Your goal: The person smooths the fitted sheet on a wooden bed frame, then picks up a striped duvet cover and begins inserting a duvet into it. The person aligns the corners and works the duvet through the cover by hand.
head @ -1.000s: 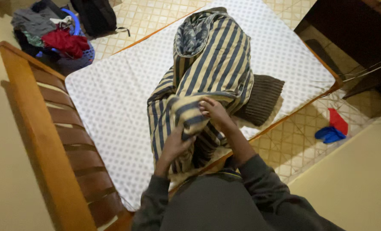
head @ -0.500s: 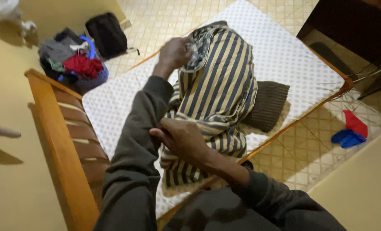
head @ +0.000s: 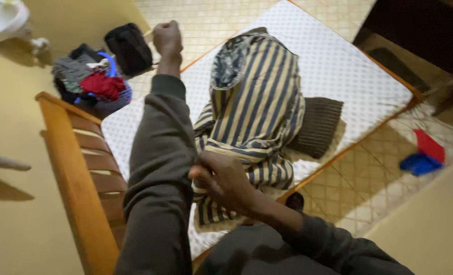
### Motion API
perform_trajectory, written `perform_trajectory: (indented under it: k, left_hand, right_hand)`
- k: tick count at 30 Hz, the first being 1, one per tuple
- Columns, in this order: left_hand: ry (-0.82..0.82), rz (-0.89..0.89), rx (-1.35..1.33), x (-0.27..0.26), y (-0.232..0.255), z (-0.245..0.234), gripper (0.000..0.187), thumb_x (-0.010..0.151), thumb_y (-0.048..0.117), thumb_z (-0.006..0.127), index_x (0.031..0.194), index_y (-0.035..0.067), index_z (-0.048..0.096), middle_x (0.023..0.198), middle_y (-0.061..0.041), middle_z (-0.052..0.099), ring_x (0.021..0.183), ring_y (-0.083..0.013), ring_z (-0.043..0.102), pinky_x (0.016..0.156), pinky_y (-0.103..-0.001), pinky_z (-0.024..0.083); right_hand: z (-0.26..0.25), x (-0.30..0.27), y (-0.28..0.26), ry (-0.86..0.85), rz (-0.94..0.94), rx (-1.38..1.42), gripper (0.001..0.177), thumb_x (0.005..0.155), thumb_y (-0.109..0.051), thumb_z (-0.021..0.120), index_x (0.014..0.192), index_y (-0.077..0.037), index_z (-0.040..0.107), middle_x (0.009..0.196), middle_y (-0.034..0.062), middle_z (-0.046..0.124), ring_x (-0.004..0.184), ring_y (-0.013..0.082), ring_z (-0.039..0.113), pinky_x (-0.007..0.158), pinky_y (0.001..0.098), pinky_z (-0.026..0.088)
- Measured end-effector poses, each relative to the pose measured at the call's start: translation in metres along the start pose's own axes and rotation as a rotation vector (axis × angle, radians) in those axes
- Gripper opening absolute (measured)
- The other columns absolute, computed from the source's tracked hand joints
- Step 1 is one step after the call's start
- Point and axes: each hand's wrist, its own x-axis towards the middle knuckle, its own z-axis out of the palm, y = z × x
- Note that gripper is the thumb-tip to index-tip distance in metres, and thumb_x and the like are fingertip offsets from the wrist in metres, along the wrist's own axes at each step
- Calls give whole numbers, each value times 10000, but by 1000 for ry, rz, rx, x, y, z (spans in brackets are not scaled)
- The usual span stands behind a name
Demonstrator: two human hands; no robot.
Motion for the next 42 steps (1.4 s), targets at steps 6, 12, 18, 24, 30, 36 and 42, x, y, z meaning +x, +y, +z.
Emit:
perform_trajectory:
  k: [6, 12, 18, 24, 30, 36, 42]
  left_hand:
    - [117, 361, 356, 15, -9, 13, 318, 832, 300, 684, 1020, 44, 704, 1040, -190, 754, 971, -339, 723, 885, -447, 560]
    - [-223, 684, 574, -38, -57, 8, 381, 919, 306, 668, 1181, 31, 679, 1112, -221, 730, 1008, -341, 708, 904, -459, 551]
    - [-942, 444, 325, -200, -176, 24, 443, 963, 305, 662, 1342, 74, 664, 1326, -174, 691, 1229, -336, 654, 1061, -441, 504]
    - [-1024, 447, 817, -253, -344, 29, 790, 859, 444, 791, 1456, 38, 471, 1503, -275, 452, 1406, -462, 384, 1191, -544, 273]
    - [-992, 815, 915, -304, -446, 82, 805, 731, 344, 780, 1455, 120, 510, 1439, -151, 581, 1394, -373, 487, 1171, -520, 300]
    - [-1232, 331, 982, -331, -455, 94, 637, 792, 423, 813, 1248, 8, 655, 1135, -194, 733, 1089, -370, 703, 1031, -515, 486]
    - [-791, 267, 361, -312, -346, 1, 799, 785, 601, 807, 1232, -50, 679, 1048, -276, 723, 962, -417, 713, 840, -461, 564]
  right_hand:
    - [-15, 19, -27, -861, -231, -196, 216, 1043, -234, 516, 921, -110, 643, 774, 111, 623, 697, 256, 635, 628, 391, 532]
    - [-13, -45, 14, -722, -437, 808, 138, 1069, -157, 613, 1130, -63, 693, 1046, 99, 703, 942, 225, 678, 825, 332, 560]
    - [-29, -38, 285, 103, 1070, 296, 345, 1054, -411, 498, 1174, -120, 639, 987, 90, 693, 910, 224, 698, 684, 383, 622]
    - [12, -178, 457, 107, 1262, 435, 181, 976, -235, 574, 1023, -83, 660, 766, 25, 679, 635, 149, 628, 569, 305, 512]
    - [63, -256, 453, 247, 1449, 694, 287, 1002, -286, 573, 1160, -71, 677, 950, 43, 720, 827, 163, 690, 710, 290, 565]
    - [50, -304, 426, 414, 1515, 771, 357, 1006, -363, 610, 1217, -77, 649, 1023, 58, 709, 933, 187, 692, 815, 348, 590]
    - [41, -280, 428, 671, 1559, 978, 471, 989, -508, 607, 1215, -95, 613, 1087, 83, 710, 986, 232, 687, 886, 447, 568]
